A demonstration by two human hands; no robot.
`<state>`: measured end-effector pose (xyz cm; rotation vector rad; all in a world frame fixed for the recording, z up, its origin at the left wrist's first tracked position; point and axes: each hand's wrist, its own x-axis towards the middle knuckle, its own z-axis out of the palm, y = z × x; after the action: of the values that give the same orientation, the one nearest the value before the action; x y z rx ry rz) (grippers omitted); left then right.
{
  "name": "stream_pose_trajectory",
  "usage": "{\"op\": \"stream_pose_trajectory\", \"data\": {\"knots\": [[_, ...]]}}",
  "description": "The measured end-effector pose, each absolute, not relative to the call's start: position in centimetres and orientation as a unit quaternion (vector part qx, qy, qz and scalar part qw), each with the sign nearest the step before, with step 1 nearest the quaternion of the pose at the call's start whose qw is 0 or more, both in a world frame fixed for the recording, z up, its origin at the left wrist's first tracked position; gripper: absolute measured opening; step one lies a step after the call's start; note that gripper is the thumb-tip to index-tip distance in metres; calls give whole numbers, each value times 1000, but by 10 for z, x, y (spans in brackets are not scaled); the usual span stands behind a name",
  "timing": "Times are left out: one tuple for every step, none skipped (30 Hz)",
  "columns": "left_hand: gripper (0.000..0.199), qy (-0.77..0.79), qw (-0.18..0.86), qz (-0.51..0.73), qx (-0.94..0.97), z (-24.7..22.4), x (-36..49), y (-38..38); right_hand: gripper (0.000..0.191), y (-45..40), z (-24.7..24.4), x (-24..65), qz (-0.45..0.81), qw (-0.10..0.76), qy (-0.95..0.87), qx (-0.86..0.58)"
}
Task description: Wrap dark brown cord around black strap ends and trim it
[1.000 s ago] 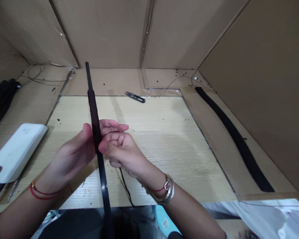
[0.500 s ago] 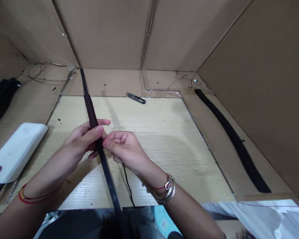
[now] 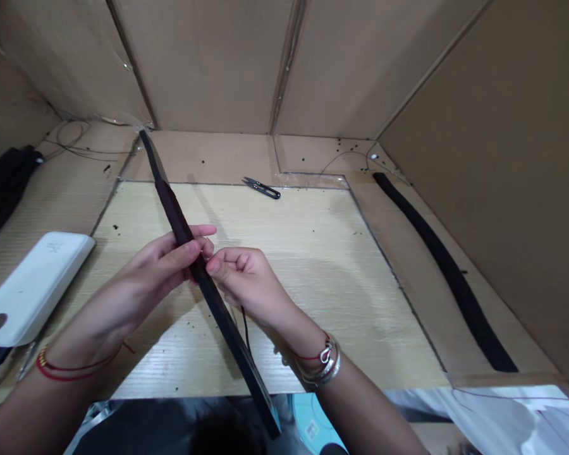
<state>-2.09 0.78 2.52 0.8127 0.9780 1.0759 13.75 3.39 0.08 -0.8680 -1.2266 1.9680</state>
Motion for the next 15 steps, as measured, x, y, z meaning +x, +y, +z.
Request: {"op": "stream_pose_trajectory", "data": {"knots": [[39, 437, 670, 476, 364, 26, -22, 8, 49, 34, 1, 138, 755, 325, -469, -324], [37, 437, 671, 471, 371, 27, -22, 8, 50, 34, 2, 138, 760, 320, -469, -316], [35, 434, 673, 462, 380, 28, -23, 7, 50, 33, 2, 139, 766, 311, -470, -309], [34, 429, 678, 452, 390, 29, -24, 7, 51, 33, 2, 139, 772, 299, -474, -299], [34, 423, 685, 440, 398, 29, -25, 7, 52, 33, 3, 140, 777, 287, -479, -290], [34, 418, 690, 431, 404, 30, -25, 6, 53, 32, 4, 141, 779, 276, -486, -283], [35, 415, 694, 425, 408, 30, -26, 5, 54, 32, 5, 142, 779, 267, -493, -280], [36, 415, 695, 421, 410, 30, -26, 5, 55, 32, 6, 143, 776, 263, -500, -280], [37, 416, 694, 421, 411, 31, -26, 4, 56, 33, 7, 144, 770, 267, -504, -286], [37, 419, 691, 423, 410, 31, -26, 4, 57, 33, 8, 145, 760, 277, -508, -296], [37, 423, 687, 427, 408, 31, -26, 3, 56, 33, 10, 146, 749, 289, -511, -307], [38, 428, 682, 431, 407, 32, -26, 3, 56, 34, 12, 146, 739, 302, -514, -314], [40, 433, 676, 439, 404, 32, -26, 4, 54, 34, 13, 147, 730, 316, -516, -319], [43, 438, 668, 450, 400, 33, -26, 4, 53, 34, 14, 147, 723, 329, -517, -321], [47, 441, 658, 463, 396, 33, -26, 5, 52, 34, 14, 147, 719, 338, -515, -321]]}}
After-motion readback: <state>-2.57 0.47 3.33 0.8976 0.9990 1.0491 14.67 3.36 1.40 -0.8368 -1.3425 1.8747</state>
